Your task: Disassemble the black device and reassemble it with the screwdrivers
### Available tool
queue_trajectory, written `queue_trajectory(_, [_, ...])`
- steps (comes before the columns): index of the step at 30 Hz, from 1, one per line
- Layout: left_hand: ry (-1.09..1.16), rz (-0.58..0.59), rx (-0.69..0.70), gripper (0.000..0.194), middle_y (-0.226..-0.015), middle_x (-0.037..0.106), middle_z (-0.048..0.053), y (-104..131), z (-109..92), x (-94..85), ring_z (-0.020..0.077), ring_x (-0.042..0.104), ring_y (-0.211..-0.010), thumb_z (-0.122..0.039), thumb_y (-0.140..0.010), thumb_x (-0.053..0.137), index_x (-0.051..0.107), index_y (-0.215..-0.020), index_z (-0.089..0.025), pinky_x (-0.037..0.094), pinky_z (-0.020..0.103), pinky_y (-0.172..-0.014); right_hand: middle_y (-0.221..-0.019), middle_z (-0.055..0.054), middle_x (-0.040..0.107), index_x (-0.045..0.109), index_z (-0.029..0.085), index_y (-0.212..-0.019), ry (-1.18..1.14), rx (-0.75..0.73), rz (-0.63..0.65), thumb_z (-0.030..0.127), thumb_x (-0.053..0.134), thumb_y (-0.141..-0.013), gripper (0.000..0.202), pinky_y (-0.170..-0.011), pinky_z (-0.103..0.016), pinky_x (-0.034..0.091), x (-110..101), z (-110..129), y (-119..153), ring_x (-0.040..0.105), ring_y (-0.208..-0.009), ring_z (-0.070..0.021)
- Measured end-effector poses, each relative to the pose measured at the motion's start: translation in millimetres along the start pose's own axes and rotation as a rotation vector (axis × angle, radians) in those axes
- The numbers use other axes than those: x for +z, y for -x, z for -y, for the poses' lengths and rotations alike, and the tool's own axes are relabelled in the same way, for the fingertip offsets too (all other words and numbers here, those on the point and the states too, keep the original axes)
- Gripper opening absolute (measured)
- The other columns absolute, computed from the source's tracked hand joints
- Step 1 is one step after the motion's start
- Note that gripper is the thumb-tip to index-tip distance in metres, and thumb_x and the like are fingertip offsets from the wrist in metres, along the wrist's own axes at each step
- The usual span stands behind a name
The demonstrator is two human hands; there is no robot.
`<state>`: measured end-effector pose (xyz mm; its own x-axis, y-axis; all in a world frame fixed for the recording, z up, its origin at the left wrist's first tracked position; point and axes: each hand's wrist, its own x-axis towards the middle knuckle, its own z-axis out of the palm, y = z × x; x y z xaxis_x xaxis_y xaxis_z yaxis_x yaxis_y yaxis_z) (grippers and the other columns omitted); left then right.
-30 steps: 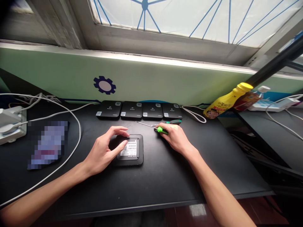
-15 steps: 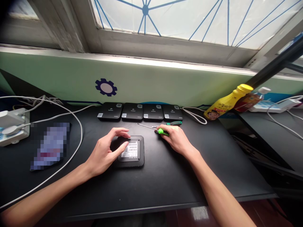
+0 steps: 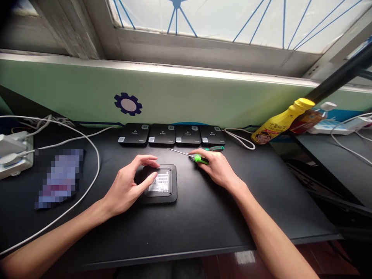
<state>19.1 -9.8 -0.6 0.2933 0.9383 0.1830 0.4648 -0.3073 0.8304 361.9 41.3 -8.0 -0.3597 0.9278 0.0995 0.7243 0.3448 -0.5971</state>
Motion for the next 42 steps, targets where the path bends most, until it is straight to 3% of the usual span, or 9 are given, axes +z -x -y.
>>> queue_trajectory(4, [-0.012, 0.004, 0.013, 0.038, -0.131, 0.078, 0.003, 0.3, -0.9, -0.5, 0.0248, 0.073, -0.122, -0.028, -0.108, 0.07, 0.06, -0.145, -0.032, 0.061, 0.037, -0.093, -0.085, 0.002, 0.065, 0.069, 0.034, -0.15, -0.007, 0.024, -0.085, 0.035, 0.068, -0.104, 0.046, -0.077, -0.033, 0.047, -1.6, 5.7, 1.0, 0.055, -0.074, -0.0186])
queue_trajectory(8, [-0.019, 0.014, 0.027, 0.039, -0.133, 0.077, 0.005, 0.9, -0.4, 0.0, 0.0266, 0.073, -0.125, -0.029, -0.108, 0.069, 0.06, -0.145, -0.031, 0.062, 0.037, -0.089, -0.081, 0.004, 0.052, 0.064, 0.034, -0.152, -0.09, 0.043, -0.159, 0.041, 0.072, -0.104, 0.049, -0.076, -0.034, 0.045, -4.0, 15.6, 3.4, 0.047, -0.073, -0.0181])
queue_trajectory(12, [-0.035, 0.018, 0.049, 0.041, -0.135, 0.076, 0.006, 2.0, 1.8, 0.8, 0.0277, 0.072, -0.127, -0.032, -0.108, 0.071, 0.059, -0.147, -0.031, 0.061, 0.041, -0.096, -0.089, 0.001, 0.055, 0.061, 0.035, -0.152, -0.259, 0.05, -0.147, 0.045, 0.073, -0.104, 0.051, -0.079, -0.036, 0.048, -5.2, 19.3, 6.1, 0.053, -0.082, -0.0205])
queue_trajectory(16, [-0.072, 0.032, 0.095, 0.045, -0.138, 0.073, 0.007, 2.5, 4.2, 1.1, 0.0291, 0.069, -0.13, -0.033, -0.107, 0.073, 0.057, -0.149, -0.03, 0.055, 0.049, -0.113, -0.088, 0.001, 0.06, 0.059, 0.032, -0.134, -0.407, 0.058, -0.174, 0.047, 0.057, -0.11, 0.028, -0.069, -0.035, 0.047, -4.2, 12.1, 7.1, 0.052, -0.076, -0.0206])
queue_trajectory(22, [-0.161, 0.139, 0.13, 0.059, -0.151, 0.064, 0.012, 1.5, 4.7, 1.7, 0.0348, 0.064, -0.134, -0.039, -0.102, 0.079, 0.051, -0.153, -0.029, 0.052, 0.054, -0.114, -0.087, 0.001, 0.062, 0.058, 0.029, -0.112, -0.367, 0.088, -0.224, 0.047, 0.058, -0.111, 0.018, -0.068, -0.036, 0.048, -3.6, 2.8, 7.5, 0.055, -0.072, -0.0199])
queue_trajectory(29, [-0.199, 0.235, 0.191, 0.094, -0.158, 0.057, 0.013, 0.1, -1.5, -1.2, 0.0404, 0.057, -0.144, -0.046, -0.083, 0.096, 0.044, -0.16, -0.032, 0.048, 0.058, -0.119, -0.11, -0.004, 0.07, 0.063, 0.028, -0.116, -0.279, 0.051, -0.121, 0.045, 0.066, -0.109, 0.019, -0.091, -0.04, 0.049, -10.7, 17.8, 9.8, 0.063, -0.1, -0.0246])
queue_trajectory(35, [-0.2, 0.264, 0.201, 0.1, -0.162, 0.056, 0.014, 0.2, -0.3, -0.5, 0.0423, 0.053, -0.149, -0.045, -0.081, 0.098, 0.043, -0.164, -0.034, 0.046, 0.061, -0.124, -0.104, -0.002, 0.073, 0.067, 0.027, -0.11, -0.102, 0.026, 0.149, 0.052, 0.068, -0.109, 0.024, -0.08, -0.037, 0.048, -27.8, 20.6, 14.5, 0.06, -0.086, -0.0218])
queue_trajectory(42, [-0.197, 0.275, 0.209, 0.1, -0.163, 0.056, 0.014, 0.0, 2.4, 0.2, 0.042, 0.053, -0.149, -0.048, -0.081, 0.098, 0.045, -0.164, -0.034, 0.045, 0.062, -0.125, -0.112, -0.005, 0.074, 0.078, 0.028, -0.107, 0.037, -0.029, 0.097, 0.054, 0.076, -0.104, 0.026, -0.086, -0.038, 0.052, -39.5, 11.3, 16.9, 0.069, -0.099, -0.0248])
